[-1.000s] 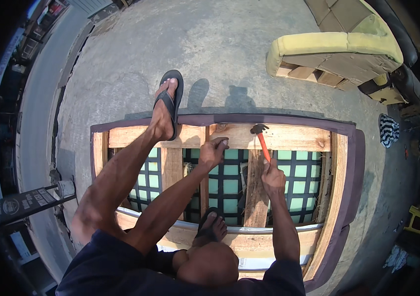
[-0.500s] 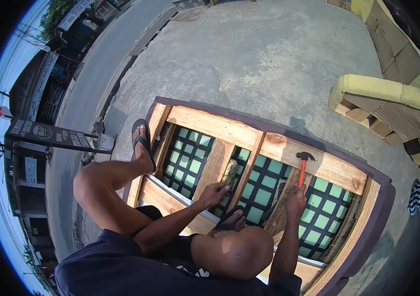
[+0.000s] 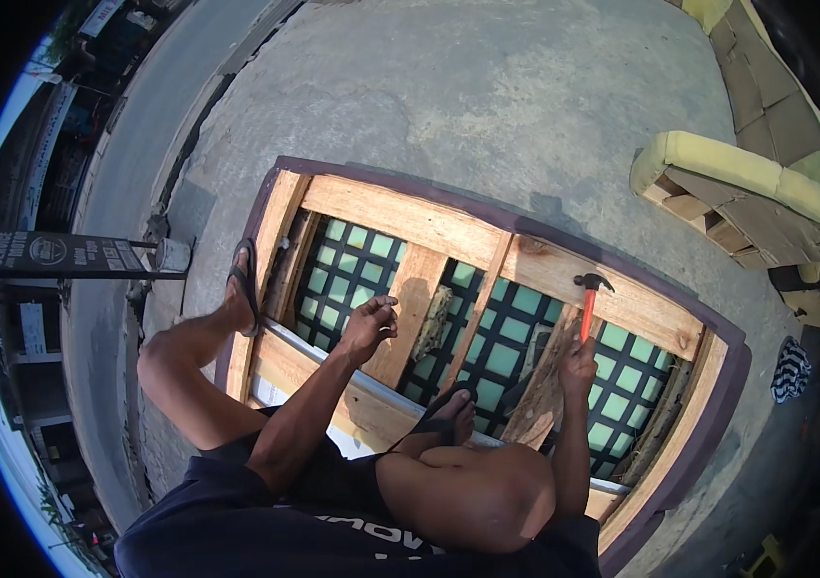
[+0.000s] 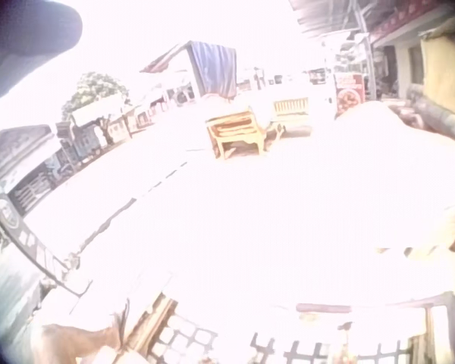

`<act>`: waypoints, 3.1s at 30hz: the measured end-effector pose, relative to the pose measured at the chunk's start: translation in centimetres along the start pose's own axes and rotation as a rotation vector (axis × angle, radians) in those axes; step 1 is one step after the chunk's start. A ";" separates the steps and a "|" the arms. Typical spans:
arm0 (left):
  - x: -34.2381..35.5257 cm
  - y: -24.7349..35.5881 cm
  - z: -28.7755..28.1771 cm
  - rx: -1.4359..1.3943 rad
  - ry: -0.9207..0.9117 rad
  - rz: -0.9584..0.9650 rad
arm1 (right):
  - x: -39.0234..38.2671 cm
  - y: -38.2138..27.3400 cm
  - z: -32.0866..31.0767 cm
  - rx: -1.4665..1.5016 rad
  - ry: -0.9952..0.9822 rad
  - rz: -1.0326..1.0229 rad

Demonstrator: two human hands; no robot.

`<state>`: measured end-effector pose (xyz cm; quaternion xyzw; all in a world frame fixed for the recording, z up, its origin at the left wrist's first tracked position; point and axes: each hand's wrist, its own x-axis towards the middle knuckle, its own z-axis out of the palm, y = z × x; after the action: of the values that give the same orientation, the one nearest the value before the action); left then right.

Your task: The person takes nails from a bag and drives them into the wooden frame of a sofa using a hammer.

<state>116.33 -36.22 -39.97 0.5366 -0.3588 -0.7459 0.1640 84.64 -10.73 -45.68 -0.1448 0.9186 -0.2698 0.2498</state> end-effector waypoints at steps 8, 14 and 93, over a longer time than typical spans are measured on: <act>8.1 2.2 0.4 0.245 -0.018 0.201 | -0.6 -1.7 -0.6 -0.141 0.029 0.061; 16.1 6.9 0.6 0.256 -0.141 0.125 | -1.2 -8.0 -3.0 -0.042 -0.087 0.238; 31.9 18.5 9.6 1.620 -1.292 0.329 | -9.7 -28.4 28.9 0.225 0.502 0.279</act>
<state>93.14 -65.66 -46.98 -0.0696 -0.8386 -0.3959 -0.3676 111.98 -42.15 -46.95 0.0823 0.9269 -0.3605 0.0644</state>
